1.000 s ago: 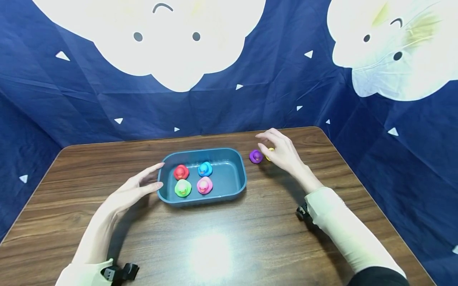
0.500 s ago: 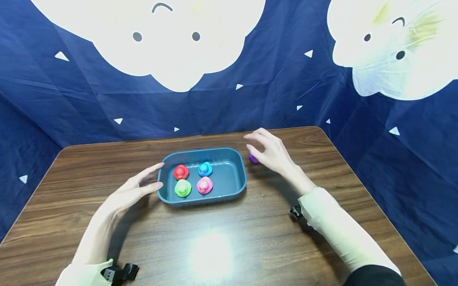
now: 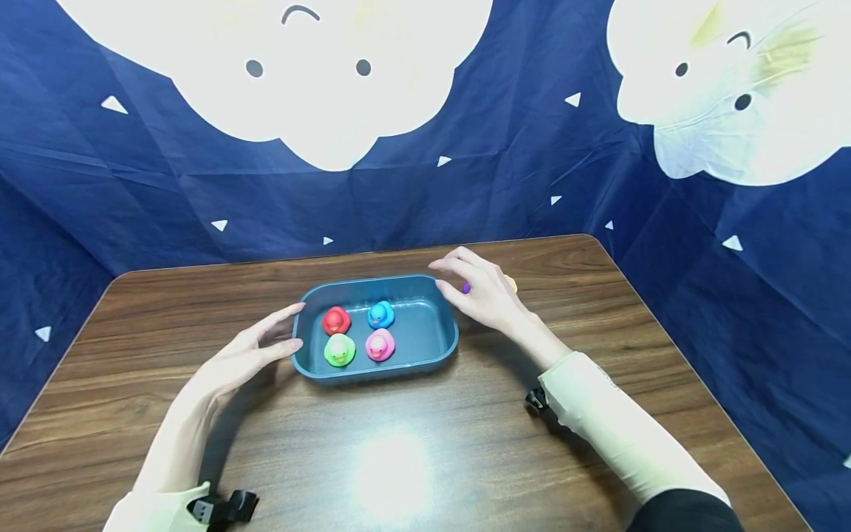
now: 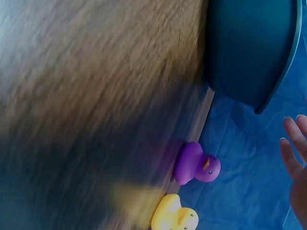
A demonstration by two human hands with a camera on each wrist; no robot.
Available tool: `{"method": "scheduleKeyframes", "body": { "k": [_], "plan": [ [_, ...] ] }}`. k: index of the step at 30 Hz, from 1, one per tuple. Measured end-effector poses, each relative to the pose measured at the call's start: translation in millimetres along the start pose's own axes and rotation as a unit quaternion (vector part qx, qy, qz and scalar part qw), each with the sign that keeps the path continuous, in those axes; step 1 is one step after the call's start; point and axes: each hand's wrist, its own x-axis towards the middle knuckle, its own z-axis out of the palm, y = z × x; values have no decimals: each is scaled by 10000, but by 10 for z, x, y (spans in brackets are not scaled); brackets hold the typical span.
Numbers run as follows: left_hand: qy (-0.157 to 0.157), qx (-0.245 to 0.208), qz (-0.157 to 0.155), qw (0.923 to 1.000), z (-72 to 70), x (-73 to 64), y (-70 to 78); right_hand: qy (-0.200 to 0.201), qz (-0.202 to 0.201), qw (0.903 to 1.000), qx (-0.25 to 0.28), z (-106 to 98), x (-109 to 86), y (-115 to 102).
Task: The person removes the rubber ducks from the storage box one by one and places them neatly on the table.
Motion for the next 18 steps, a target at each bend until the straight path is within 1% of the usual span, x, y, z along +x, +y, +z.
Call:
{"method": "scheduleKeyframes", "body": {
  "k": [4, 10, 18],
  "plan": [
    [-7, -11, -8, 10000, 4, 2, 2, -109, 58, 9999, 56, 33, -1, -36],
    [-4, -16, -5, 10000, 6, 0, 4, -320, -15, 9994, 150, 102, 19, -97],
    [-17, -18, -23, 10000, 8, -3, 4, -676, -13, 9974, 243, 215, 56, -216]
  ]
}}
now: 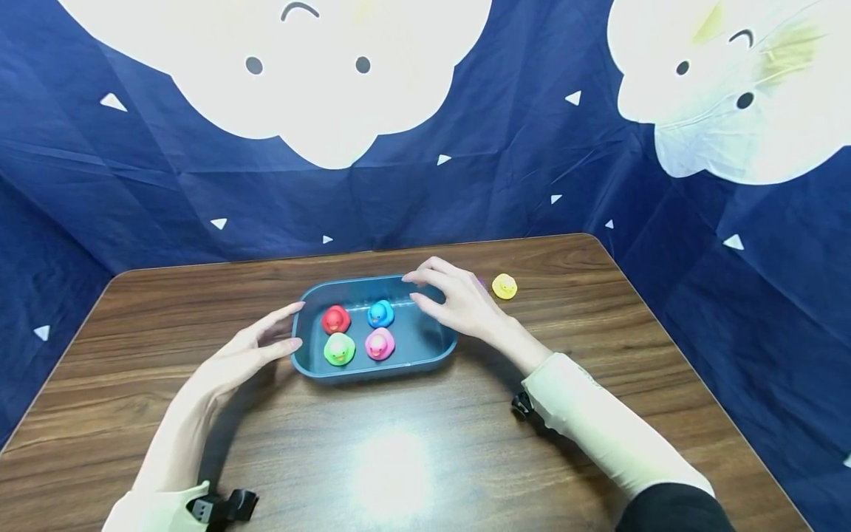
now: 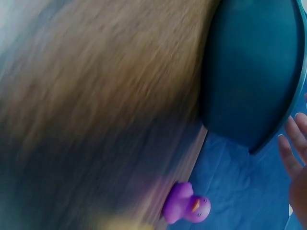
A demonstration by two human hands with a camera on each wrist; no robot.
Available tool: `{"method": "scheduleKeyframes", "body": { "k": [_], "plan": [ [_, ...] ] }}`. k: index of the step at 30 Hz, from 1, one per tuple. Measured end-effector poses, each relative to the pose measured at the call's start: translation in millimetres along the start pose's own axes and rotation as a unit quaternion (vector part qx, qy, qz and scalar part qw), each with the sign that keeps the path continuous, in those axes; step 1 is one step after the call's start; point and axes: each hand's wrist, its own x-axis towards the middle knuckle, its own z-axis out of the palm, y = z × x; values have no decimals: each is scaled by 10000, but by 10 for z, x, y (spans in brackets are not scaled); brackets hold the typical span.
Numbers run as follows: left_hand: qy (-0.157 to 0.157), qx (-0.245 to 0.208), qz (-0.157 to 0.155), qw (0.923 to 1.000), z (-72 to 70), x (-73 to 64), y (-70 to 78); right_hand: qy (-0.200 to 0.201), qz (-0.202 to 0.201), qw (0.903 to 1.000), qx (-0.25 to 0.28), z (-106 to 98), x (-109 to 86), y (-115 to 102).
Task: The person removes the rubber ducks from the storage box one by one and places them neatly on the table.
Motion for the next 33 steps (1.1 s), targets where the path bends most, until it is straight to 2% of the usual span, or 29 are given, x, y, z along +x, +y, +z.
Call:
{"method": "scheduleKeyframes", "body": {
  "k": [9, 21, 33],
  "plan": [
    [5, 19, 20, 10000, -3, 0, 7, -444, -32, 9983, 364, 118, 47, -112],
    [4, 0, -11, 10000, -6, 9, 6, -641, -380, 9957, 545, 264, 76, -172],
    [-13, 4, -41, 10000, -4, 1, 16, -962, -605, 9926, 420, 382, 98, -210]
  ]
}}
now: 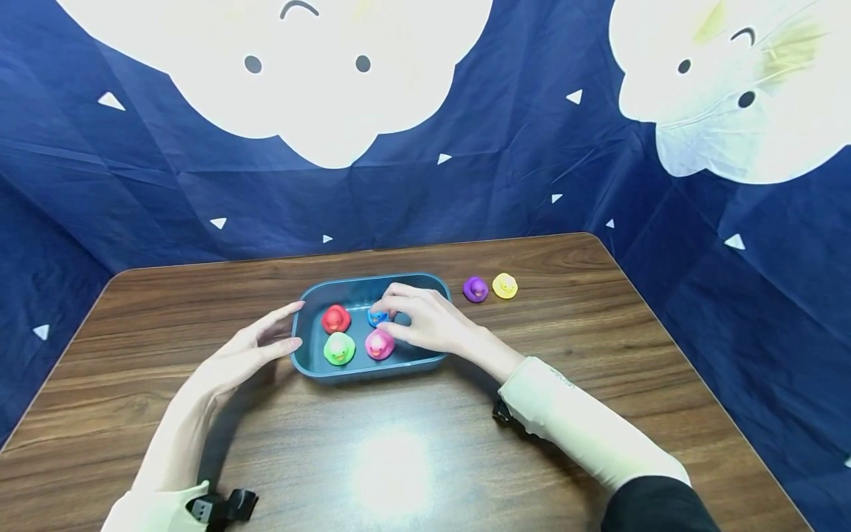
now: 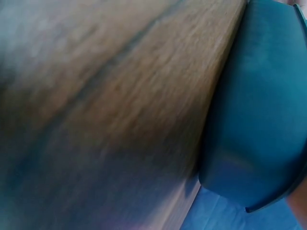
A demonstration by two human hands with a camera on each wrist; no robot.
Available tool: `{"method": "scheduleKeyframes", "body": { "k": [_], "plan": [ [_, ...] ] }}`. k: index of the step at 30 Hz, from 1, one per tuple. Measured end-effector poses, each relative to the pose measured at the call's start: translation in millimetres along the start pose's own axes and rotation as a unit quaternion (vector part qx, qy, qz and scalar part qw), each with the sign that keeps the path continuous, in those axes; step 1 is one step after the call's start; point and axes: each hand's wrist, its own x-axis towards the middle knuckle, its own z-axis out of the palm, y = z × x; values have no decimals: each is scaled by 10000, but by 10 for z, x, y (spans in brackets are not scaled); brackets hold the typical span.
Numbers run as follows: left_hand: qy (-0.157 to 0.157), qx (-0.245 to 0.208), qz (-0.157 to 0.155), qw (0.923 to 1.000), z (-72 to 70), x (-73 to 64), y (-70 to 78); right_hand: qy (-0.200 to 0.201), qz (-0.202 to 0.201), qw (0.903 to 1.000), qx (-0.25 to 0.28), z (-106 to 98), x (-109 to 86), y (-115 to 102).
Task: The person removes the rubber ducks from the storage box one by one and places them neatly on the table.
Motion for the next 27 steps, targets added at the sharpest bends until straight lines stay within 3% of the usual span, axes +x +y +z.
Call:
{"method": "scheduleKeyframes", "body": {
  "k": [27],
  "plan": [
    [-37, 19, 29, 10000, -4, 12, -16, -645, -97, 9934, -948, 80, 22, -81]
  ]
}}
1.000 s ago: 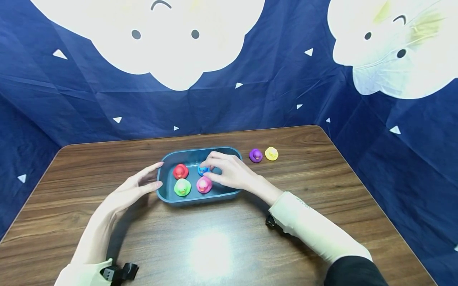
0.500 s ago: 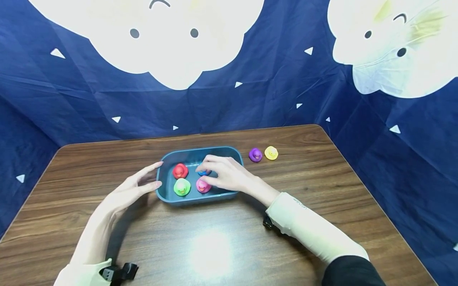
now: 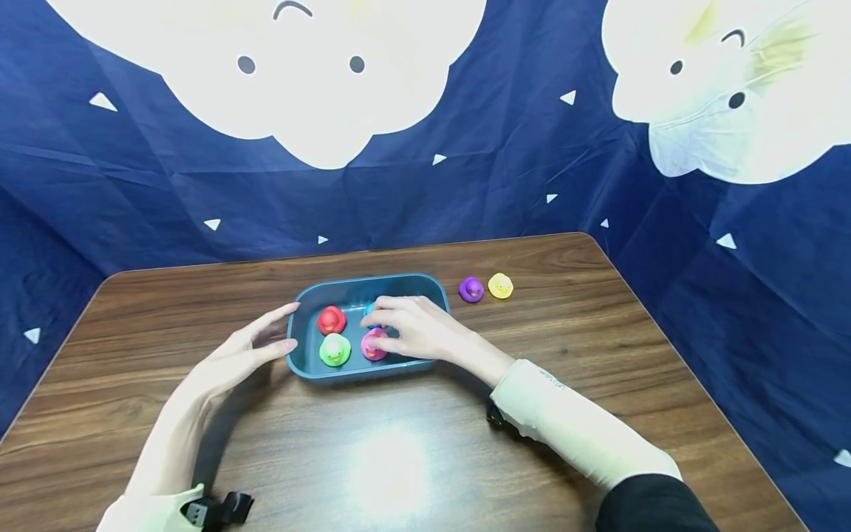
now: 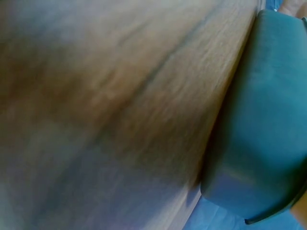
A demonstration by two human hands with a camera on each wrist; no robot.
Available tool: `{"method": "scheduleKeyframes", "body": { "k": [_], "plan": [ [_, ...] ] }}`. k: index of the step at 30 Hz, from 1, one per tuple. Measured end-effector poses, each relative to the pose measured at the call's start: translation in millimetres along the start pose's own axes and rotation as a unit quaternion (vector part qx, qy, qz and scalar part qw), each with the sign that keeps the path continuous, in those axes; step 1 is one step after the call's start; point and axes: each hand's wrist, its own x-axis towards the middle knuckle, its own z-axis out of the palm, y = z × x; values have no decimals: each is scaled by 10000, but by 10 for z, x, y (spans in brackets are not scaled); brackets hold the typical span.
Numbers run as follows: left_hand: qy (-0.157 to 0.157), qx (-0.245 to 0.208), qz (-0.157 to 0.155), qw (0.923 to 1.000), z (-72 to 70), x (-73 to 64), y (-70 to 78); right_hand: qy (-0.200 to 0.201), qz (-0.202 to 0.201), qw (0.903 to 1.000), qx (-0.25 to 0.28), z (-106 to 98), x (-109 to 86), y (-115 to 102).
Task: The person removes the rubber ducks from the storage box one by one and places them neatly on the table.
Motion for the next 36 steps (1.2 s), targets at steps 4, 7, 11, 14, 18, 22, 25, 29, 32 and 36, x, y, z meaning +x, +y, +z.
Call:
{"method": "scheduleKeyframes", "body": {
  "k": [4, 7, 11, 14, 18, 22, 25, 29, 32, 36],
  "plan": [
    [-4, -3, 26, 10000, -3, 4, -4, 71, -43, 9998, -184, 4, 8, -8],
    [9, 0, 44, 10000, -5, 2, -4, 105, -84, 9992, -384, 6, 16, -12],
    [20, -9, 54, 10000, -10, 0, 2, 74, -130, 9984, -543, 7, 21, -12],
    [15, -24, 49, 10000, -13, 2, 9, 39, -156, 9983, -562, 8, 23, -9],
    [-2, -12, 34, 10000, -13, 6, 14, -17, -187, 9980, -603, 6, 23, -10],
    [-2, 4, 27, 10000, -11, 2, 15, -99, -216, 9976, -657, 7, 24, -13],
    [2, 3, 35, 10000, -8, -1, 16, -132, -252, 9974, -661, 12, 24, -12],
    [13, -24, 52, 10000, -1, -7, 14, -148, -321, 9975, -616, 21, 22, -8],
    [16, -35, 68, 10000, 4, -12, 13, -161, -351, 9976, -569, 31, 21, 1],
    [9, -43, 88, 10000, 11, -13, 21, -161, -376, 9977, -540, 39, 17, 9]
  ]
}}
